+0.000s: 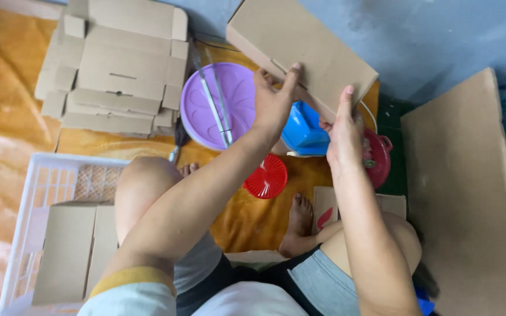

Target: Assembling cardboard boxes from flat sheets and packing them with small plastic containers and bottles.

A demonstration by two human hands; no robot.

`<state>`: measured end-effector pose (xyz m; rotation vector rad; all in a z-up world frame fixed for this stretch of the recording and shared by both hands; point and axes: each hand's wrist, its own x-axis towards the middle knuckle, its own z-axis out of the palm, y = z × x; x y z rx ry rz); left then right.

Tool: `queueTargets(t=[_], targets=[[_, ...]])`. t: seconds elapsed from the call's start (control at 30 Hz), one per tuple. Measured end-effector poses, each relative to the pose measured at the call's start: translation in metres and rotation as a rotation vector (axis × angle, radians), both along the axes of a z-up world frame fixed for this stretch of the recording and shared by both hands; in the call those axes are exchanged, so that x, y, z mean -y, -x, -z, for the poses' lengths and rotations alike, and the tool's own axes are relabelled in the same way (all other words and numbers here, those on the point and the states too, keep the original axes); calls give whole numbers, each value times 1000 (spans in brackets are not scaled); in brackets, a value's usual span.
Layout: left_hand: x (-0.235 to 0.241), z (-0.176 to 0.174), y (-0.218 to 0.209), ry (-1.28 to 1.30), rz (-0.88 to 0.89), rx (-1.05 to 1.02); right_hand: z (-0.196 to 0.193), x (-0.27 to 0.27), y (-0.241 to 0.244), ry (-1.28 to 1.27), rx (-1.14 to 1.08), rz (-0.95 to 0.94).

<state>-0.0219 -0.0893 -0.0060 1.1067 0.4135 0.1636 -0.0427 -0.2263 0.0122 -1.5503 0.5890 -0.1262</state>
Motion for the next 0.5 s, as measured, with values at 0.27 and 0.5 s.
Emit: queueTargets(t=[0.27,0.5], targets=[[-108,-71,20,-243,-220,100,-83,-24,17,-244,217,-467],[-264,-46,142,-335,-390,-20,-24,42,-32,-203,111,-552]])
